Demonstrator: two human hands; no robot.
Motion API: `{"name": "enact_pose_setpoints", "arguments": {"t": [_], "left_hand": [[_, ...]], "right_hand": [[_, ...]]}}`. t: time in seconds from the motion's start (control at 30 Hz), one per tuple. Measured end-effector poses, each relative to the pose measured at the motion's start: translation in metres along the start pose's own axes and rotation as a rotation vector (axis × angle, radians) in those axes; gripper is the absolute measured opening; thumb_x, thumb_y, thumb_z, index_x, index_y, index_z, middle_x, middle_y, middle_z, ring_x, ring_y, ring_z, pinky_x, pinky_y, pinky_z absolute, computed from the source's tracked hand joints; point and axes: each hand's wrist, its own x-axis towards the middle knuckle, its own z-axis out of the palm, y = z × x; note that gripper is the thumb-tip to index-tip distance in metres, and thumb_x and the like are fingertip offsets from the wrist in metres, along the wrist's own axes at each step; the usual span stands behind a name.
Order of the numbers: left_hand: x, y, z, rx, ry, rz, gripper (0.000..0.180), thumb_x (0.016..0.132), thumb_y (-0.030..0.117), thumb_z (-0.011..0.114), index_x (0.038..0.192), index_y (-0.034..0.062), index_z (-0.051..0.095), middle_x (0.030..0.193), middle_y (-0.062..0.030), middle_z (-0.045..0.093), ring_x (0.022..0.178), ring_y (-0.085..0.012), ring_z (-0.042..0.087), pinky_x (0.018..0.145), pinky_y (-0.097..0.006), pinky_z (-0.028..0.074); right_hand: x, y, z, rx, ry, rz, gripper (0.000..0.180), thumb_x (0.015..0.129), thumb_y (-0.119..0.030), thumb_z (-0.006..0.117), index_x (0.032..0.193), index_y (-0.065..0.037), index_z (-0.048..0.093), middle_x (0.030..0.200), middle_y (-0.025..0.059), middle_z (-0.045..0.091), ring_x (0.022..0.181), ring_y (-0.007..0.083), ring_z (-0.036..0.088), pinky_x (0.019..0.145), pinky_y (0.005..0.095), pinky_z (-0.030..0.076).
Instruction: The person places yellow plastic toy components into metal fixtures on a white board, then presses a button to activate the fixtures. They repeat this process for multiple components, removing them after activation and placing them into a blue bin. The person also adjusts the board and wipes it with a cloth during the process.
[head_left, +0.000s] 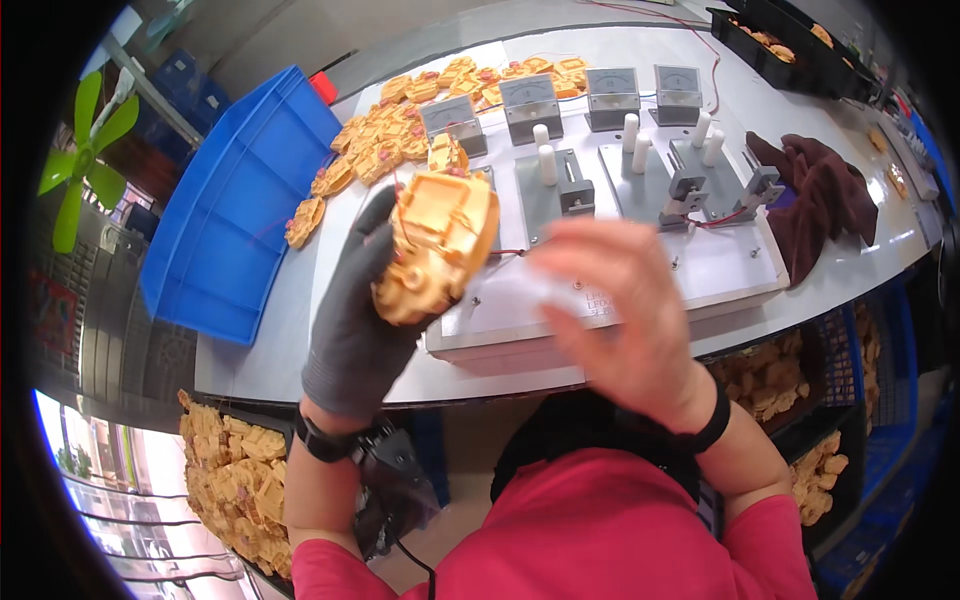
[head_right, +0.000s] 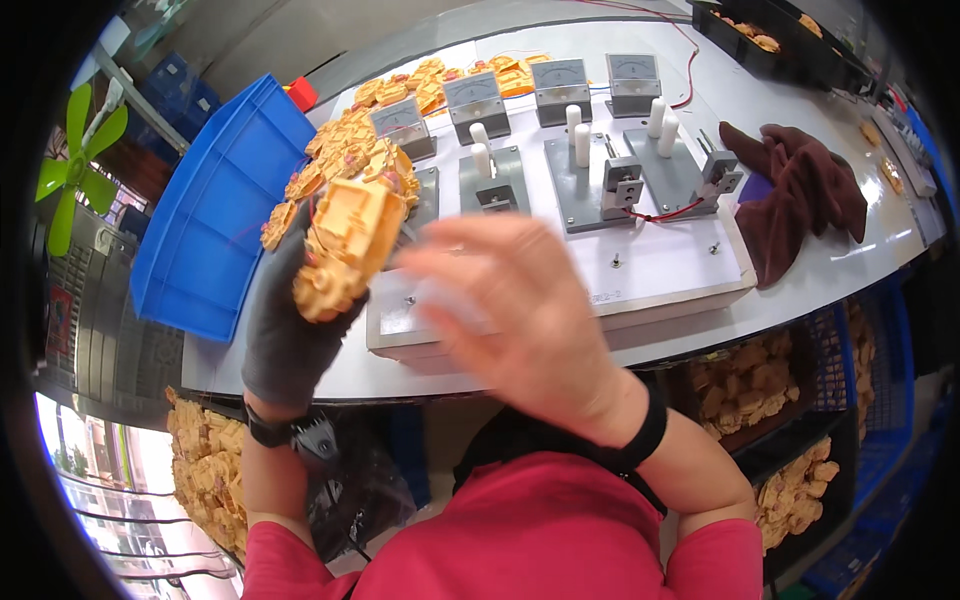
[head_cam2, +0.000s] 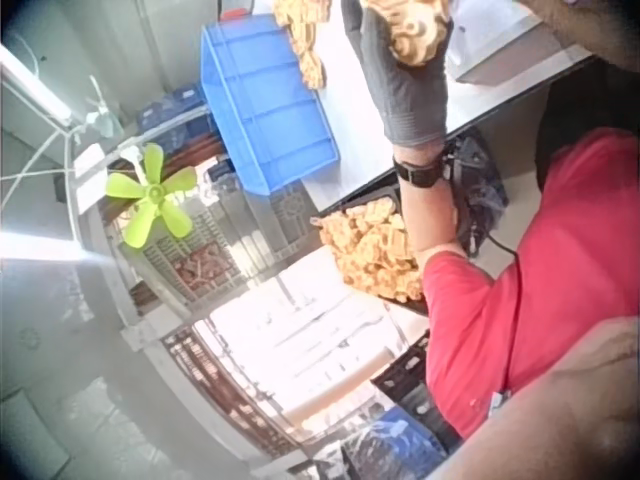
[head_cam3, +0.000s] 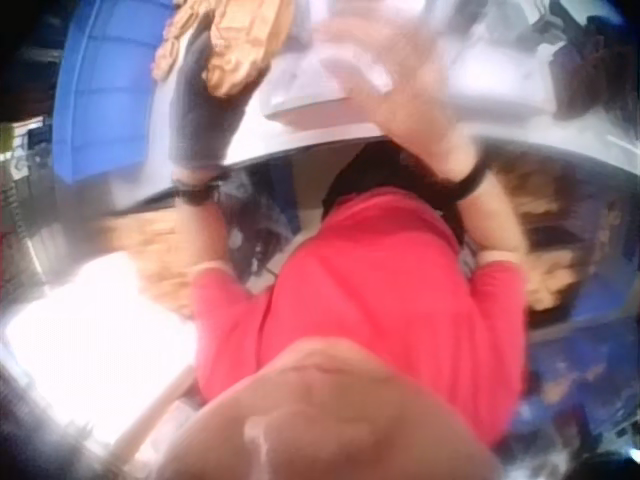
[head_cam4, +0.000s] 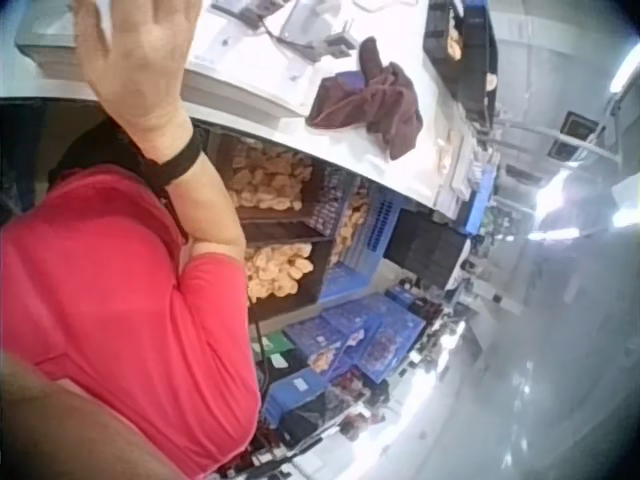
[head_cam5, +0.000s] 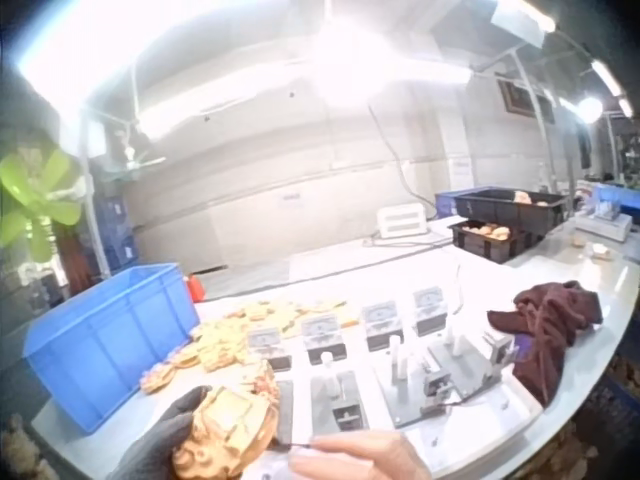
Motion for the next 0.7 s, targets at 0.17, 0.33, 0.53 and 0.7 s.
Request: {"name": "enact_pose_setpoints", "arguments": {"t": [0.17,0.33,0.53,0.7], "left_hand": [[0.027,0.017,-0.029,-0.213,0.122,-0.143,0.044,0.096,0.033,0.064,0.132,0.0091,0.055,0.119,-0.0068,0.065,0.103,-0.0196,0.067,0.074,-0.03,0.059],[0.047,0.025,-0.046,-0.284,0.037,-0.242,0.043,0.093,0.033,0.069,0.123,0.0056,0.056,0.103,-0.0086,0.067,0.083,-0.0178,0.068,0.064,-0.027,0.059],[0.061,0.025,-0.034,-0.368,0.098,-0.256,0.049,0.098,0.026,0.059,0.133,-0.0059,0.047,0.116,-0.0198,0.064,0.08,-0.0161,0.07,0.063,-0.023,0.062],[0.079,0.028,-0.033,-0.379,0.074,-0.299,0.051,0.099,0.025,0.06,0.134,-0.0083,0.044,0.116,-0.0203,0.062,0.08,-0.0168,0.071,0.065,-0.022,0.064]], "right_hand": [[-0.014,0.031,0.001,0.097,-0.015,0.46,0.035,0.09,-0.011,0.068,0.124,-0.007,0.058,0.104,0.0103,0.058,0.098,0.0239,0.058,0.086,0.0353,0.046],[-0.019,0.035,0.003,0.274,-0.025,0.555,0.035,0.092,-0.011,0.068,0.125,-0.006,0.058,0.105,0.01,0.061,0.095,0.0216,0.06,0.084,0.0324,0.048],[-0.02,0.036,-0.004,0.369,-0.026,0.581,0.029,0.091,-0.011,0.069,0.119,-0.006,0.063,0.1,0.0086,0.065,0.087,0.0171,0.063,0.08,0.0294,0.05],[-0.022,0.041,-0.011,0.424,-0.079,0.554,0.023,0.09,-0.011,0.071,0.111,-0.006,0.065,0.089,0.0059,0.065,0.08,0.0142,0.062,0.076,0.0278,0.05]]}}
